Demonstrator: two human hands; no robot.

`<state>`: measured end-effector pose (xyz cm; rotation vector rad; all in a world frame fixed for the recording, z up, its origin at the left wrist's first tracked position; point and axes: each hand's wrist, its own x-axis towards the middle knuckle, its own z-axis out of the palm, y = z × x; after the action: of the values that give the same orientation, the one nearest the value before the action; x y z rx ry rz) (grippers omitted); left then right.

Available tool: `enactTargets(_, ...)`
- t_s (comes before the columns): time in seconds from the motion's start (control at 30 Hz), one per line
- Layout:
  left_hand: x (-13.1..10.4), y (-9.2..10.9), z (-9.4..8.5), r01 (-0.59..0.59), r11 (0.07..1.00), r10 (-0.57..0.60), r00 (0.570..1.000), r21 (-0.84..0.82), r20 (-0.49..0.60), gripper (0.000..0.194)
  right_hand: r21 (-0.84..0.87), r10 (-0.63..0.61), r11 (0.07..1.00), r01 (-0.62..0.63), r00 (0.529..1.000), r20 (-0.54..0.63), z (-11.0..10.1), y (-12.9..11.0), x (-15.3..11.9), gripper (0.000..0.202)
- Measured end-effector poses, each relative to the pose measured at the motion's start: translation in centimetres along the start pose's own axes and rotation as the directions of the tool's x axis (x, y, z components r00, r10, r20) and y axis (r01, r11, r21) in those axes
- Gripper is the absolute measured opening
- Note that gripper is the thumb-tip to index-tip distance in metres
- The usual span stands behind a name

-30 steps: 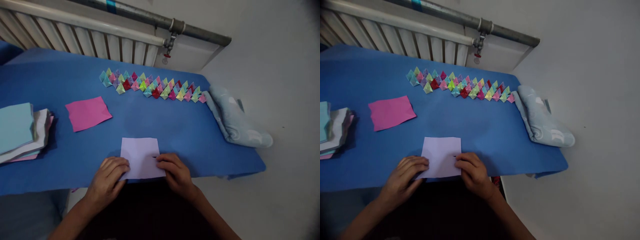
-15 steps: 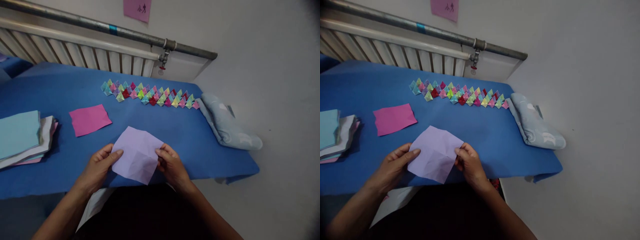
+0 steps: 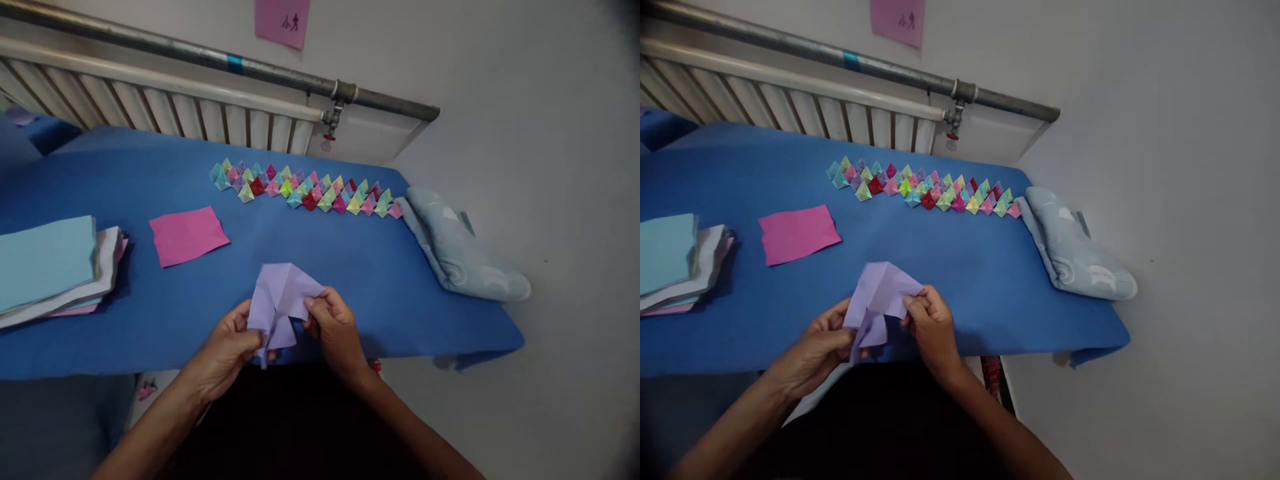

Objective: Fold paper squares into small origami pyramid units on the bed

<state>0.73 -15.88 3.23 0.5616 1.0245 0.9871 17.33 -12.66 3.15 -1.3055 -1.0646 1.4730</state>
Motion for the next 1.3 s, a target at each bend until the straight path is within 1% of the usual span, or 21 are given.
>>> enactTargets(0.1, 0.2, 0.1, -0.2, 0.058, 0.996, -0.061, 0.997, 0.066, 0.042, 0.018, -0.093, -0.049, 0.995, 0.047, 0.998, -0.026, -0.4, 0.1, 0.1, 0.015)
enactTargets(0.17, 0.4, 0.2, -0.7, 0.086, 0.990, -0.092, 0.994, 0.113, 0.051, 0.008, -0.224, -0.181, 0.961, 0.164, 0.982, -0.058, -0.9, 0.3, 0.2, 0.011)
enactTargets(0.2, 0.5, 0.3, -0.9, 0.085, 0.989, -0.090, 0.995, 0.123, 0.038, 0.007, -0.321, -0.290, 0.909, 0.266, 0.956, -0.029, -1.2, 0.4, 0.3, 0.009)
enactTargets(0.23, 0.6, 0.4, -1.0, 0.070, 0.991, -0.072, 0.997, 0.114, 0.015, 0.009, -0.418, -0.403, 0.820, 0.390, 0.913, 0.059, -1.4, 0.5, 0.4, 0.011)
enactTargets(0.27, 0.7, 0.5, -1.1, 0.045, 0.995, -0.045, 0.999, 0.086, -0.011, 0.012, -0.488, -0.493, 0.699, 0.524, 0.846, 0.203, -1.6, 0.6, 0.4, 0.015)
enactTargets(0.3, 0.7, 0.6, -1.0, 0.021, 0.999, -0.019, 0.999, 0.048, -0.034, 0.016, -0.511, -0.537, 0.565, 0.648, 0.759, 0.370, -1.6, 0.7, 0.4, 0.020)
enactTargets(0.37, 0.6, 0.7, -0.6, -0.017, 0.999, 0.016, 0.999, -0.033, -0.040, 0.028, -0.453, -0.524, 0.353, 0.819, 0.574, 0.629, -1.2, 0.8, 0.4, 0.028)
enactTargets(0.4, 0.6, 0.6, -0.3, -0.022, 0.998, 0.021, 0.999, -0.052, -0.027, 0.035, -0.420, -0.499, 0.291, 0.860, 0.511, 0.700, -0.9, 0.8, 0.4, 0.031)
enactTargets(0.43, 0.5, 0.6, 0.1, -0.030, 0.998, 0.030, 1.000, -0.057, -0.001, 0.039, -0.400, -0.482, 0.247, 0.882, 0.470, 0.739, -0.4, 0.9, 0.4, 0.031)
enactTargets(0.5, 0.6, 0.5, 0.5, -0.030, 0.999, 0.031, 0.999, -0.045, 0.019, 0.036, -0.376, -0.446, 0.197, 0.906, 0.424, 0.788, 0.5, 0.8, 0.4, 0.027)
enactTargets(0.6, 0.4, 0.9, 0.1, -0.032, 0.997, 0.029, 0.998, -0.065, -0.054, 0.026, -0.343, -0.437, 0.167, 0.924, 0.381, 0.815, 1.3, 0.5, 0.4, 0.027)
enactTargets(0.7, -0.5, 1.9, -1.7, -0.082, 0.982, 0.054, 0.985, -0.170, -0.164, 0.032, -0.336, -0.483, 0.152, 0.930, 0.366, 0.795, 0.9, 0.0, 0.3, 0.038)
enactTargets(0.8, -2.2, 2.6, -4.6, -0.166, 0.951, 0.071, 0.939, -0.262, -0.337, 0.028, -0.393, -0.564, 0.161, 0.905, 0.411, 0.716, 0.1, 0.3, 0.6, 0.041)
enactTargets(0.87, -3.5, 2.7, -6.5, -0.234, 0.921, 0.081, 0.897, -0.312, -0.434, 0.025, -0.414, -0.563, 0.181, 0.892, 0.439, 0.700, -0.1, 0.8, 0.9, 0.036)
enactTargets(0.93, -4.6, 2.6, -7.8, -0.282, 0.892, 0.088, 0.874, -0.352, -0.477, 0.028, -0.415, -0.531, 0.201, 0.887, 0.455, 0.715, 0.0, 1.1, 1.2, 0.032)
enactTargets(1.0, -5.1, 2.4, -8.4, -0.301, 0.874, 0.078, 0.862, -0.382, -0.500, 0.035, -0.408, -0.502, 0.225, 0.885, 0.464, 0.730, 0.6, 1.0, 1.4, 0.031)
enactTargets(1.07, -4.9, 2.3, -8.1, -0.291, 0.869, 0.049, 0.855, -0.399, -0.516, 0.040, -0.385, -0.487, 0.246, 0.890, 0.457, 0.744, 1.5, 0.4, 1.4, 0.029)
enactTargets(1.1, -4.6, 2.3, -7.6, -0.283, 0.872, 0.038, 0.852, -0.399, -0.522, 0.042, -0.364, -0.483, 0.249, 0.898, 0.441, 0.757, 2.1, 0.0, 1.3, 0.028)
enactTargets(1.17, -3.5, 2.3, -6.4, -0.263, 0.888, 0.038, 0.860, -0.377, -0.509, 0.044, -0.296, -0.476, 0.224, 0.929, 0.369, 0.798, 3.5, -0.9, 1.0, 0.025)
enactTargets(1.27, -1.6, 2.0, -4.4, -0.250, 0.913, 0.080, 0.884, -0.322, -0.461, 0.045, -0.197, -0.501, 0.121, 0.973, 0.231, 0.834, 5.4, -1.5, 0.8, 0.019)
enactTargets(1.3, -1.0, 1.9, -3.9, -0.248, 0.917, 0.086, 0.888, -0.313, -0.453, 0.045, -0.194, -0.498, 0.085, 0.977, 0.210, 0.842, 5.9, -1.4, 0.8, 0.017)
